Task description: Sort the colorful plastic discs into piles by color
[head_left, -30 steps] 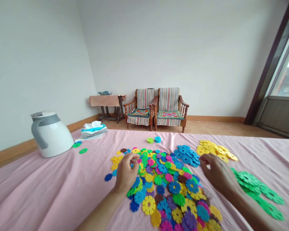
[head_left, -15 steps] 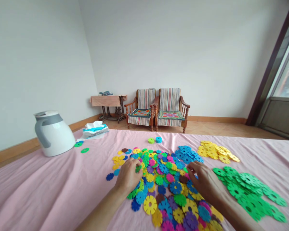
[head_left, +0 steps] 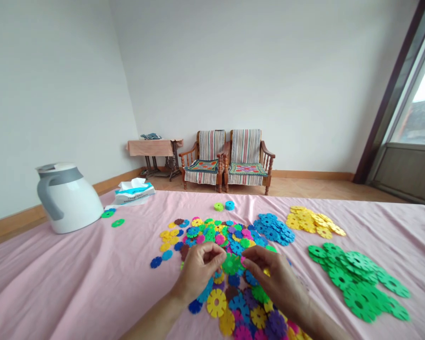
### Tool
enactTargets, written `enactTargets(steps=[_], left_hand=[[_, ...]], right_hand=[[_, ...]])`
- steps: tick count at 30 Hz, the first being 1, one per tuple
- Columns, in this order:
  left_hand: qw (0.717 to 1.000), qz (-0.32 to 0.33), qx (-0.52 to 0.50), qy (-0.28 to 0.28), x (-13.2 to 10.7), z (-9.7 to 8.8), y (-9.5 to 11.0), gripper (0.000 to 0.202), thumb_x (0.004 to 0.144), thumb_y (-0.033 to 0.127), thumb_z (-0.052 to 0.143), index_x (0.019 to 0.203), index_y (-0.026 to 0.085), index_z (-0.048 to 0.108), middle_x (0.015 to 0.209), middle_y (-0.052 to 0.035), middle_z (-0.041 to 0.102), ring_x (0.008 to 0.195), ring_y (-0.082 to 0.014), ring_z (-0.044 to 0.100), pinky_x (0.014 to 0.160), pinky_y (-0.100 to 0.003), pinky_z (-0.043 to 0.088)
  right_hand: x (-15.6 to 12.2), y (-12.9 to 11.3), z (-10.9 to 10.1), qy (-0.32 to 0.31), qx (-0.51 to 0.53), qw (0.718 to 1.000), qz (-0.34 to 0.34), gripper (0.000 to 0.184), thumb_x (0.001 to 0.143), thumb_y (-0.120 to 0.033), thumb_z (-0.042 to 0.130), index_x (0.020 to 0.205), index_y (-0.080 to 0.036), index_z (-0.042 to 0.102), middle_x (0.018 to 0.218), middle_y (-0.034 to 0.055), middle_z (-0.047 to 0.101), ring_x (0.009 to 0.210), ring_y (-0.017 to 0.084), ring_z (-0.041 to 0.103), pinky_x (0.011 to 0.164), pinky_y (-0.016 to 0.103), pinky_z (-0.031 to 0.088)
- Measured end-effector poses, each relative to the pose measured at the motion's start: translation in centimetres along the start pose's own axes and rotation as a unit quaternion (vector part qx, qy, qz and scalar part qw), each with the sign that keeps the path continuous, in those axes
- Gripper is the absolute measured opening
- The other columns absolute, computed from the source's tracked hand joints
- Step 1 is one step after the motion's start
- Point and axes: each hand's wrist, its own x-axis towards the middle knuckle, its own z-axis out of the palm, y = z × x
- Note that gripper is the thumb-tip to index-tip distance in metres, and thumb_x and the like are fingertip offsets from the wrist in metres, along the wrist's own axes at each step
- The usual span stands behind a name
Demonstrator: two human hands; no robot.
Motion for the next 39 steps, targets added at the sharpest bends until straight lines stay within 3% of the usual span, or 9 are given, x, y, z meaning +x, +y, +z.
enactTargets(steps=[5, 9, 13, 17, 21, 25, 28, 32, 39], left_hand=[[0.999, 0.005, -0.02, -0.036, -0.4, 0.5, 0.4, 0.025, 0.08, 0.039, 0.066, 0.073, 0.015, 0.062, 0.059, 0.0014, 0.059, 0.049, -0.0114, 0.056, 0.048, -0.02, 0.044], [0.999, 0.029, 0.015, -0.028, -0.4, 0.4, 0.4, 0.027, 0.084, 0.038, 0.061, 0.071, 0.015, 0.062, 0.057, 0.0018, 0.057, 0.048, -0.0111, 0.056, 0.048, -0.02, 0.044], [0.995, 0.06, 0.077, 0.023, -0.3, 0.2, 0.3, 0.027, 0.085, 0.035, 0.057, 0.069, 0.015, 0.063, 0.06, 0.0005, 0.058, 0.047, -0.0107, 0.056, 0.048, -0.02, 0.044], [0.99, 0.07, 0.113, 0.04, -0.1, 0.1, 0.2, 0.028, 0.086, 0.034, 0.055, 0.066, 0.015, 0.062, 0.058, 0.0005, 0.059, 0.046, -0.0108, 0.055, 0.048, -0.02, 0.044], [0.989, 0.074, 0.121, 0.041, -0.1, 0.2, 0.2, 0.028, 0.085, 0.035, 0.055, 0.067, 0.015, 0.063, 0.057, 0.0001, 0.06, 0.046, -0.0114, 0.056, 0.047, -0.02, 0.044], [0.989, 0.065, 0.121, 0.051, -0.1, 0.1, 0.2, 0.028, 0.085, 0.037, 0.055, 0.069, 0.016, 0.064, 0.056, 0.0002, 0.059, 0.046, -0.0121, 0.056, 0.047, -0.021, 0.045], [0.988, 0.065, 0.127, 0.055, 0.2, -0.5, 0.0, 0.028, 0.085, 0.038, 0.055, 0.07, 0.016, 0.064, 0.059, -0.0003, 0.06, 0.045, -0.012, 0.056, 0.046, -0.021, 0.044], [0.984, 0.073, 0.161, 0.035, 0.8, -1.8, -0.3, 0.027, 0.086, 0.035, 0.054, 0.069, 0.016, 0.063, 0.057, 0.0008, 0.058, 0.046, -0.0116, 0.054, 0.046, -0.02, 0.041], [0.957, 0.041, 0.286, -0.029, 0.7, -4.5, 1.2, 0.02, 0.079, 0.028, 0.057, 0.066, 0.017, 0.065, 0.061, 0.001, 0.059, 0.053, -0.0124, 0.053, 0.048, -0.019, 0.037]], right_hand=[[-0.4, -0.2, 1.4, -0.043, 0.083, 0.995, 0.029, 0.012, 0.081, -0.029, 0.054, 0.085, -0.019, 0.06, 0.071, 0.0001, 0.066, 0.064, 0.016, 0.065, 0.06, 0.026, 0.048], [0.1, 0.6, 0.4, 0.005, 0.001, 1.0, 0.011, 0.017, 0.082, -0.031, 0.049, 0.076, -0.02, 0.06, 0.065, -0.0007, 0.062, 0.061, 0.016, 0.06, 0.057, 0.025, 0.044], [1.3, 2.6, -4.3, 0.09, -0.21, 0.974, 0.009, 0.025, 0.081, -0.028, 0.041, 0.073, -0.021, 0.064, 0.065, 0.0014, 0.062, 0.061, 0.017, 0.058, 0.059, 0.028, 0.04], [1.3, 5.9, -10.7, 0.142, -0.402, 0.898, 0.109, 0.024, 0.075, -0.025, 0.043, 0.059, -0.022, 0.06, 0.061, 0.0057, 0.065, 0.057, 0.02, 0.057, 0.053, 0.03, 0.032], [0.0, 8.5, -15.6, 0.167, -0.461, 0.841, 0.23, 0.027, 0.076, -0.029, 0.047, 0.057, -0.023, 0.064, 0.069, 0.0133, 0.069, 0.061, 0.026, 0.062, 0.056, 0.036, 0.032], [-1.0, 9.3, -17.6, 0.178, -0.474, 0.82, 0.266, 0.024, 0.075, -0.028, 0.05, 0.061, -0.022, 0.068, 0.079, 0.0196, 0.071, 0.075, 0.035, 0.065, 0.058, 0.042, 0.032], [-0.7, 9.4, -16.9, 0.204, -0.481, 0.823, 0.223, 0.024, 0.078, -0.031, 0.048, 0.077, -0.021, 0.069, 0.09, 0.0202, 0.07, 0.085, 0.037, 0.063, 0.06, 0.041, 0.034], [0.7, 9.0, -13.4, 0.206, -0.419, 0.879, 0.093, 0.026, 0.083, -0.03, 0.04, 0.085, -0.019, 0.064, 0.085, 0.012, 0.07, 0.08, 0.026, 0.065, 0.066, 0.034, 0.042], [1.1, 5.9, -5.4, 0.083, -0.319, 0.941, -0.072, 0.027, 0.091, -0.031, 0.037, 0.089, -0.022, 0.062, 0.085, 0.0062, 0.067, 0.077, 0.02, 0.062, 0.07, 0.031, 0.045]])
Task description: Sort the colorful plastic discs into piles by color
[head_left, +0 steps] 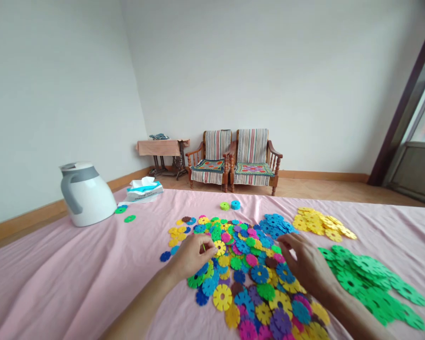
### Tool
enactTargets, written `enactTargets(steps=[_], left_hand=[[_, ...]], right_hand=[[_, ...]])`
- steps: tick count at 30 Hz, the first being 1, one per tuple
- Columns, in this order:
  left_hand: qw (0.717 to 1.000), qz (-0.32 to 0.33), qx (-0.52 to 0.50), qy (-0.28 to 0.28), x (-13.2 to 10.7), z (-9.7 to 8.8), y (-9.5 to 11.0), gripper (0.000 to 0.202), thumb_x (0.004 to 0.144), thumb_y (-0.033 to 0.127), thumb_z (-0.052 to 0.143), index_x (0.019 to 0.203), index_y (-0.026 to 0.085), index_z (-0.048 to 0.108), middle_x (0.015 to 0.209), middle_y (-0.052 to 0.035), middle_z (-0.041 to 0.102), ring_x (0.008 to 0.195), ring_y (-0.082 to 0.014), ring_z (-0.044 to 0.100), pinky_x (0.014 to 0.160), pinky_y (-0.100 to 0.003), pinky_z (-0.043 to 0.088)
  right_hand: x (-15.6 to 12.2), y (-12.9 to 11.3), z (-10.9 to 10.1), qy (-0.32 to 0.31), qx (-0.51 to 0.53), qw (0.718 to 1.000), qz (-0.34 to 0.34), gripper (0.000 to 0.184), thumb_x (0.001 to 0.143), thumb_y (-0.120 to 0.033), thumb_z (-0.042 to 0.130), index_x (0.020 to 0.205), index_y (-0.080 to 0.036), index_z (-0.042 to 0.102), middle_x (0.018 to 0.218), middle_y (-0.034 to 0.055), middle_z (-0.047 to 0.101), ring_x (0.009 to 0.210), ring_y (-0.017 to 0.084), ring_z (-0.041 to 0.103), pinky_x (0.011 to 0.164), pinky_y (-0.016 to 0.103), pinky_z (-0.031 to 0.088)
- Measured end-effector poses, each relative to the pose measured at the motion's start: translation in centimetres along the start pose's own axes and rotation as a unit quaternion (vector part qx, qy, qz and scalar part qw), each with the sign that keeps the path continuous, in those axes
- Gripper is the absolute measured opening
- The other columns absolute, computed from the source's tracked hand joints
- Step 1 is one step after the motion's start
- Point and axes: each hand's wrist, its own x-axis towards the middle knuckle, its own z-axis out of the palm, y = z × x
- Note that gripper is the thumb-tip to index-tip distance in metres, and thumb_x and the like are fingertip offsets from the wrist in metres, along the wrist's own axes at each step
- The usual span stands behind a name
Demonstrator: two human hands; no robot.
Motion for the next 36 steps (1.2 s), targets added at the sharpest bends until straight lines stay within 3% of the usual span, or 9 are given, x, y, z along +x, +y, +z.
enactTargets(steps=[3, 8, 12, 18, 24, 28, 33, 36], left_hand=[[0.997, -0.007, 0.057, -0.057, -1.2, -2.1, 0.3, 0.007, 0.069, 0.025, 0.066, 0.073, 0.019, 0.066, 0.073, 0.0007, 0.061, 0.064, -0.0149, 0.055, 0.054, -0.02, 0.038], [0.976, -0.014, 0.175, -0.13, -3.7, -4.1, -0.1, 0.017, 0.061, 0.017, 0.067, 0.074, 0.021, 0.057, 0.078, 0.0024, 0.058, 0.072, -0.0173, 0.054, 0.061, -0.021, 0.035], [0.974, -0.018, 0.186, -0.13, -4.2, -3.1, -0.1, 0.018, 0.065, 0.018, 0.066, 0.08, 0.021, 0.056, 0.082, 0.0014, 0.057, 0.077, -0.0185, 0.054, 0.065, -0.023, 0.035], [0.983, 0.001, 0.148, -0.112, -2.6, -0.9, 0.3, 0.022, 0.066, 0.016, 0.064, 0.088, 0.02, 0.06, 0.08, 0.0011, 0.055, 0.07, -0.0165, 0.053, 0.062, -0.022, 0.036], [0.988, 0.027, 0.097, -0.121, -1.1, -0.1, -0.1, 0.007, 0.069, 0.022, 0.065, 0.069, 0.019, 0.058, 0.073, 0.0017, 0.053, 0.064, -0.0144, 0.05, 0.058, -0.022, 0.034], [0.992, 0.029, 0.055, -0.105, -0.5, 0.0, -0.4, 0.031, 0.08, 0.024, 0.053, 0.052, 0.017, 0.041, 0.058, 0.0037, 0.041, 0.057, -0.0122, 0.043, 0.055, -0.023, 0.029], [0.998, 0.002, 0.034, -0.049, 0.3, 0.5, 0.2, 0.031, 0.083, 0.027, 0.048, 0.055, 0.018, 0.038, 0.056, 0.0042, 0.036, 0.054, -0.0114, 0.039, 0.052, -0.023, 0.026], [0.998, -0.003, -0.01, -0.056, 0.7, 1.6, 1.4, 0.032, 0.086, 0.033, 0.045, 0.059, 0.019, 0.039, 0.056, 0.0048, 0.038, 0.051, -0.0106, 0.044, 0.05, -0.021, 0.031]], right_hand=[[-0.5, -2.0, 0.6, -0.039, 0.011, 0.998, -0.041, 0.025, 0.092, -0.029, 0.038, 0.089, -0.023, 0.062, 0.082, 0.0045, 0.065, 0.076, 0.02, 0.06, 0.07, 0.031, 0.043], [-0.6, -2.6, 0.9, -0.055, 0.021, 0.997, -0.048, 0.023, 0.092, -0.023, 0.038, 0.085, -0.022, 0.061, 0.08, 0.0037, 0.063, 0.077, 0.019, 0.058, 0.07, 0.03, 0.041], [-0.5, -2.4, 1.1, -0.055, 0.027, 0.997, -0.044, 0.024, 0.092, -0.021, 0.038, 0.085, -0.021, 0.06, 0.081, 0.0038, 0.063, 0.079, 0.019, 0.058, 0.071, 0.029, 0.041], [-0.7, -2.6, 1.1, -0.071, 0.02, 0.997, -0.033, 0.025, 0.092, -0.021, 0.037, 0.085, -0.021, 0.061, 0.081, 0.0037, 0.063, 0.079, 0.019, 0.059, 0.072, 0.029, 0.042], [-0.8, -2.9, 1.0, -0.067, 0.025, 0.997, -0.033, 0.027, 0.093, -0.021, 0.036, 0.088, -0.021, 0.062, 0.083, 0.0041, 0.061, 0.081, 0.02, 0.058, 0.074, 0.031, 0.042], [-0.8, -2.6, 1.6, -0.053, 0.038, 0.997, -0.038, 0.027, 0.094, -0.021, 0.036, 0.091, -0.02, 0.063, 0.082, 0.0048, 0.061, 0.081, 0.02, 0.057, 0.074, 0.032, 0.043], [-0.8, -3.4, 1.7, -0.015, 0.077, 0.996, -0.048, 0.023, 0.093, -0.022, 0.04, 0.092, -0.02, 0.062, 0.083, 0.0051, 0.061, 0.08, 0.021, 0.058, 0.074, 0.034, 0.043], [-1.0, -5.0, 1.6, -0.01, 0.153, 0.987, -0.046, 0.02, 0.093, -0.025, 0.043, 0.094, -0.022, 0.063, 0.086, 0.0044, 0.064, 0.083, 0.02, 0.06, 0.075, 0.032, 0.045]])
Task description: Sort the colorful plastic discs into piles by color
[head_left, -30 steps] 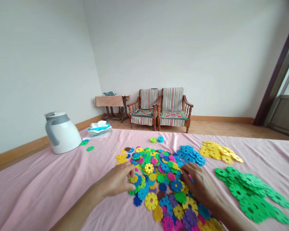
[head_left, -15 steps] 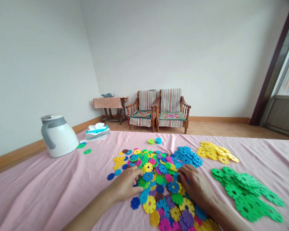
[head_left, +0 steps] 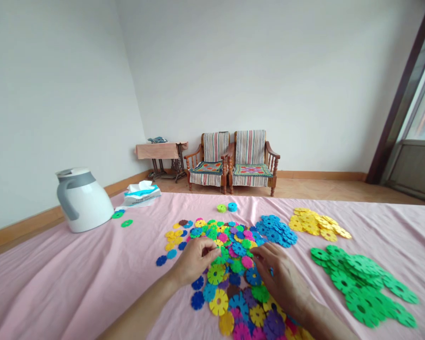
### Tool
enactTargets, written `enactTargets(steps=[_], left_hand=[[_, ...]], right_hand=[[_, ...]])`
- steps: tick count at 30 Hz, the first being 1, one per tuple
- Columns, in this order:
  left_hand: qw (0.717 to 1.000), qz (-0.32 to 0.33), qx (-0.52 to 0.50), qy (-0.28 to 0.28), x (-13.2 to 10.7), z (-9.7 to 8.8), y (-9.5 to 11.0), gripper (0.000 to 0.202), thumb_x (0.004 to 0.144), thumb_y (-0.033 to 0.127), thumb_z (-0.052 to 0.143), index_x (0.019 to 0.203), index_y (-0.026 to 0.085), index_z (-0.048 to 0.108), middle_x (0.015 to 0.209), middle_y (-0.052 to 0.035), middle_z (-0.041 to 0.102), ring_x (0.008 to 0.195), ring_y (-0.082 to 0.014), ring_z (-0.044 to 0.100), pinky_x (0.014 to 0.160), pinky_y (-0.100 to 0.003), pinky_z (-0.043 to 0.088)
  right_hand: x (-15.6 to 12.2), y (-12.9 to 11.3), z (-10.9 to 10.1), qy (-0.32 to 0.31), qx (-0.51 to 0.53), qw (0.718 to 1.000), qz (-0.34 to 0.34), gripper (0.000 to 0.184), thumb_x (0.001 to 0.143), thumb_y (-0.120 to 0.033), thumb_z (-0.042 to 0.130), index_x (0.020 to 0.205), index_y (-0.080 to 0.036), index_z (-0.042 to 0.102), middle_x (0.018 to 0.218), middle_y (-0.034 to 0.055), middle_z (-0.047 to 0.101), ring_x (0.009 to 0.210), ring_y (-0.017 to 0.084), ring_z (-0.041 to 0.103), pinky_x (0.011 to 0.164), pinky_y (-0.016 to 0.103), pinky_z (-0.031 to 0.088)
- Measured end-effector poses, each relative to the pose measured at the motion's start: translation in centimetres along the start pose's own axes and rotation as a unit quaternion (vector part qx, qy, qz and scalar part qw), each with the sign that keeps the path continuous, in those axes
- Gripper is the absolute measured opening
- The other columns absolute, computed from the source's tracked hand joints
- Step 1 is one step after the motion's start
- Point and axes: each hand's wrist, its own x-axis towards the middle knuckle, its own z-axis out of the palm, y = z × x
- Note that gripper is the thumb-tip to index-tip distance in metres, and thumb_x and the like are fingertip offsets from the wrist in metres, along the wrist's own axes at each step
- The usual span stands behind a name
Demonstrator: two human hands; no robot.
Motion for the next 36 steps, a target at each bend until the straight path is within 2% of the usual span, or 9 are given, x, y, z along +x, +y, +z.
enactTargets(steps=[4, 7, 14, 18, 23, 27, 29, 33, 36], left_hand=[[0.99, 0.002, -0.139, -0.017, 0.6, 2.1, 1.4, 0.034, 0.087, 0.042, 0.05, 0.063, 0.017, 0.047, 0.056, 0.0046, 0.043, 0.049, -0.011, 0.05, 0.048, -0.02, 0.037], [0.98, 0.007, -0.199, -0.009, 0.7, 3.0, 1.3, 0.033, 0.086, 0.045, 0.054, 0.075, 0.015, 0.057, 0.063, 0.0023, 0.052, 0.051, -0.0111, 0.054, 0.049, -0.02, 0.04], [0.987, -0.027, -0.158, 0.023, 0.5, 0.8, -1.1, 0.034, 0.083, 0.045, 0.054, 0.074, 0.014, 0.061, 0.062, 0.0012, 0.053, 0.049, -0.011, 0.051, 0.048, -0.021, 0.039], [0.999, -0.018, -0.006, -0.042, -0.4, -0.8, -1.2, 0.026, 0.075, 0.042, 0.067, 0.079, 0.016, 0.065, 0.07, 0.001, 0.056, 0.06, -0.0131, 0.053, 0.054, -0.021, 0.038], [0.987, 0.01, 0.126, -0.099, -1.4, -1.2, -0.1, 0.046, 0.056, 0.042, 0.084, 0.091, 0.02, 0.064, 0.086, 0.0006, 0.057, 0.072, -0.0167, 0.053, 0.061, -0.023, 0.037], [0.984, 0.0, 0.145, -0.104, -1.5, -1.1, 0.2, 0.036, 0.061, 0.034, 0.082, 0.088, 0.019, 0.063, 0.084, 0.0006, 0.056, 0.071, -0.0162, 0.052, 0.061, -0.023, 0.035], [0.984, -0.002, 0.144, -0.106, -1.4, -1.1, 0.2, 0.035, 0.062, 0.034, 0.081, 0.087, 0.018, 0.063, 0.084, 0.0003, 0.056, 0.071, -0.0162, 0.052, 0.061, -0.023, 0.035], [0.984, -0.008, 0.133, -0.114, -1.5, -1.1, -0.4, 0.037, 0.061, 0.033, 0.081, 0.09, 0.019, 0.063, 0.085, 0.0004, 0.056, 0.071, -0.0161, 0.052, 0.062, -0.023, 0.037], [0.986, -0.003, 0.12, -0.118, -1.6, -1.0, -0.9, 0.037, 0.06, 0.031, 0.08, 0.091, 0.02, 0.063, 0.088, 0.0004, 0.055, 0.072, -0.0155, 0.053, 0.062, -0.023, 0.038]], right_hand=[[-0.1, -2.0, 0.6, -0.01, 0.14, 0.989, 0.048, 0.018, 0.089, -0.029, 0.05, 0.101, -0.022, 0.061, 0.089, 0.0025, 0.068, 0.083, 0.017, 0.063, 0.076, 0.029, 0.047], [0.2, -2.2, 0.4, -0.013, 0.18, 0.979, 0.098, 0.015, 0.087, -0.03, 0.049, 0.086, -0.021, 0.061, 0.074, 0.0002, 0.065, 0.069, 0.016, 0.061, 0.065, 0.026, 0.046], [1.2, -0.7, -2.1, 0.016, 0.148, 0.973, 0.177, 0.02, 0.084, -0.032, 0.047, 0.071, -0.02, 0.057, 0.061, -0.0005, 0.061, 0.058, 0.016, 0.057, 0.055, 0.025, 0.042], [0.4, -1.6, -0.9, -0.007, 0.065, 0.994, 0.092, 0.017, 0.085, -0.025, 0.05, 0.08, -0.021, 0.065, 0.077, 0.002, 0.067, 0.074, 0.019, 0.06, 0.069, 0.03, 0.044], [-0.5, -3.3, 0.9, -0.075, -0.019, 0.997, 0.023, 0.022, 0.079, -0.024, 0.066, 0.101, -0.027, 0.066, 0.102, 0.0016, 0.068, 0.097, 0.024, 0.057, 0.09, 0.04, 0.037], [-0.3, -3.5, 1.3, -0.107, -0.07, 0.992, 0.011, 0.012, 0.087, -0.019, 0.057, 0.091, -0.024, 0.067, 0.097, 0.002, 0.068, 0.093, 0.022, 0.057, 0.087, 0.037, 0.037], [-0.2, -3.4, 1.4, -0.119, -0.09, 0.989, 0.002, 0.02, 0.091, -0.016, 0.049, 0.085, -0.022, 0.067, 0.09, 0.0024, 0.068, 0.087, 0.02, 0.058, 0.085, 0.037, 0.037], [-0.4, -3.6, 1.5, -0.102, -0.078, 0.992, 0.003, 0.013, 0.089, -0.024, 0.057, 0.098, -0.024, 0.066, 0.096, 0.0024, 0.067, 0.092, 0.022, 0.057, 0.087, 0.037, 0.037], [-0.6, -3.7, 1.5, -0.102, -0.077, 0.992, 0.002, 0.019, 0.085, -0.028, 0.063, 0.104, -0.026, 0.065, 0.1, 0.0021, 0.066, 0.095, 0.022, 0.056, 0.087, 0.036, 0.037]])
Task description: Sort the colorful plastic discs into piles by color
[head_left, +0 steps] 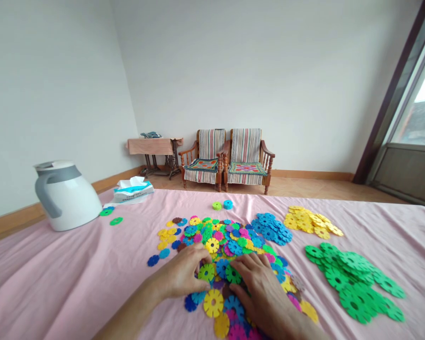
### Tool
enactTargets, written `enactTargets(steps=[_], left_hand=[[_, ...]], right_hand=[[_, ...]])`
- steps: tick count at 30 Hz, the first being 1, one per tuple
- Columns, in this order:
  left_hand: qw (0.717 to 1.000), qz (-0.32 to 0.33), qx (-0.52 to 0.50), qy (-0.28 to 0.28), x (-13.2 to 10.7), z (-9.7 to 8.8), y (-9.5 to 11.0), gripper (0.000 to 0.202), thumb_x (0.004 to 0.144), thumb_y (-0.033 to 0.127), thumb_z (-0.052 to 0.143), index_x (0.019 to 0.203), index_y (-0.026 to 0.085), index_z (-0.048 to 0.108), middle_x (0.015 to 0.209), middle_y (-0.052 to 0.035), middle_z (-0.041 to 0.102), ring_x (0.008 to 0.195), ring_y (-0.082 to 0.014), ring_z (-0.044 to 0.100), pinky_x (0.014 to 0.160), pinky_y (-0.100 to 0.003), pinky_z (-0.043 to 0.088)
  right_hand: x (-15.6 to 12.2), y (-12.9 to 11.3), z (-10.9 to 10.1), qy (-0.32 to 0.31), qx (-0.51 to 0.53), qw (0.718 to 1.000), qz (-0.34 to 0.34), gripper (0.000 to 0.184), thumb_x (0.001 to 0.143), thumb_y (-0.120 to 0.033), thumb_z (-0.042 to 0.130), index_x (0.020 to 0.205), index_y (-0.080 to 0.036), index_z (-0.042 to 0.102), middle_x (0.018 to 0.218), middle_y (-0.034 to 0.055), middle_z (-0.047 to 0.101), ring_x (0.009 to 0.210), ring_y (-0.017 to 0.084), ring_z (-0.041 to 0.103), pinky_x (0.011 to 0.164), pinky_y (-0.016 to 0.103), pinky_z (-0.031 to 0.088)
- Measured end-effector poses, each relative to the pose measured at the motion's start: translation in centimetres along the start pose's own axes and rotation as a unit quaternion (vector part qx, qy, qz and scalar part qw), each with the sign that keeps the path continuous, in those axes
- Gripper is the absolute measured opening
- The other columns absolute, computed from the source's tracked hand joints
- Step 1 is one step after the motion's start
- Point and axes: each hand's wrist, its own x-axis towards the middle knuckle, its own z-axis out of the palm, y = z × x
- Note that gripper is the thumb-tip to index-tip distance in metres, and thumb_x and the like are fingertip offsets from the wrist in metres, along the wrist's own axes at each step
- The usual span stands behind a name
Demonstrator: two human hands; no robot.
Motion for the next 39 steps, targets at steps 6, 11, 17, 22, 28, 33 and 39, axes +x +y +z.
enactTargets(steps=[6, 11, 17, 22, 28, 33, 39], left_hand=[[1.0, 0.01, -0.001, 0.007, 0.1, 0.1, -0.4, 0.032, 0.062, 0.031, 0.077, 0.087, 0.02, 0.06, 0.084, 0.0009, 0.054, 0.068, -0.0144, 0.053, 0.058, -0.022, 0.037], [1.0, 0.016, 0.001, 0.02, 0.2, -0.1, -0.4, 0.032, 0.062, 0.031, 0.077, 0.087, 0.02, 0.061, 0.084, 0.0004, 0.056, 0.069, -0.0151, 0.054, 0.059, -0.022, 0.038], [0.998, 0.025, -0.017, 0.06, 0.5, -0.3, -0.5, 0.006, 0.071, 0.018, 0.063, 0.076, 0.018, 0.061, 0.076, 0.0008, 0.058, 0.069, -0.0144, 0.056, 0.061, -0.022, 0.038], [0.998, 0.019, -0.036, 0.055, 0.5, -0.4, -0.7, 0.007, 0.073, 0.021, 0.063, 0.078, 0.017, 0.061, 0.077, 0.0007, 0.059, 0.068, -0.0138, 0.057, 0.06, -0.021, 0.039], [1.0, 0.029, 0.005, 0.003, -0.2, -0.9, -0.8, 0.036, 0.058, 0.033, 0.081, 0.086, 0.021, 0.063, 0.083, 0.0015, 0.057, 0.07, -0.0153, 0.054, 0.061, -0.022, 0.037], [0.999, 0.023, 0.03, -0.006, -0.4, -1.0, -0.7, 0.039, 0.057, 0.031, 0.082, 0.088, 0.02, 0.062, 0.085, 0.0006, 0.056, 0.074, -0.0174, 0.053, 0.064, -0.023, 0.036], [0.998, 0.024, 0.055, 0.003, -0.5, -0.7, -0.5, 0.028, 0.06, 0.026, 0.072, 0.085, 0.021, 0.061, 0.083, -0.0002, 0.055, 0.076, -0.0188, 0.052, 0.067, -0.025, 0.037]], right_hand=[[0.3, -0.2, 0.6, 0.0, -0.097, 0.993, -0.062, 0.009, 0.088, -0.02, 0.056, 0.085, -0.021, 0.065, 0.086, 0.003, 0.066, 0.082, 0.021, 0.057, 0.079, 0.034, 0.037], [0.5, 0.8, 0.9, 0.065, -0.14, 0.986, -0.056, 0.019, 0.087, -0.01, 0.05, 0.073, -0.02, 0.058, 0.072, 0.0014, 0.063, 0.068, 0.018, 0.054, 0.069, 0.031, 0.036], [0.6, 4.9, -3.5, 0.141, -0.175, 0.971, 0.081, 0.024, 0.093, -0.02, 0.04, 0.077, -0.02, 0.059, 0.073, 0.0048, 0.063, 0.069, 0.02, 0.058, 0.064, 0.03, 0.035], [-0.6, 9.4, -8.5, 0.048, -0.315, 0.911, 0.26, 0.024, 0.085, -0.017, 0.044, 0.068, -0.02, 0.06, 0.074, 0.0097, 0.069, 0.074, 0.027, 0.065, 0.063, 0.035, 0.033], [-2.0, 12.1, -11.1, 0.013, -0.334, 0.875, 0.349, 0.022, 0.082, -0.017, 0.047, 0.069, -0.019, 0.065, 0.082, 0.0139, 0.071, 0.082, 0.033, 0.065, 0.061, 0.038, 0.031], [-0.8, 10.2, -8.4, 0.072, -0.332, 0.914, 0.22, 0.018, 0.086, -0.023, 0.047, 0.08, -0.019, 0.064, 0.082, 0.0112, 0.068, 0.082, 0.029, 0.062, 0.068, 0.038, 0.035], [0.4, 5.7, -2.9, 0.098, -0.167, 0.98, 0.048, 0.022, 0.091, -0.022, 0.041, 0.087, -0.02, 0.062, 0.084, 0.0076, 0.065, 0.082, 0.024, 0.058, 0.073, 0.036, 0.039]])
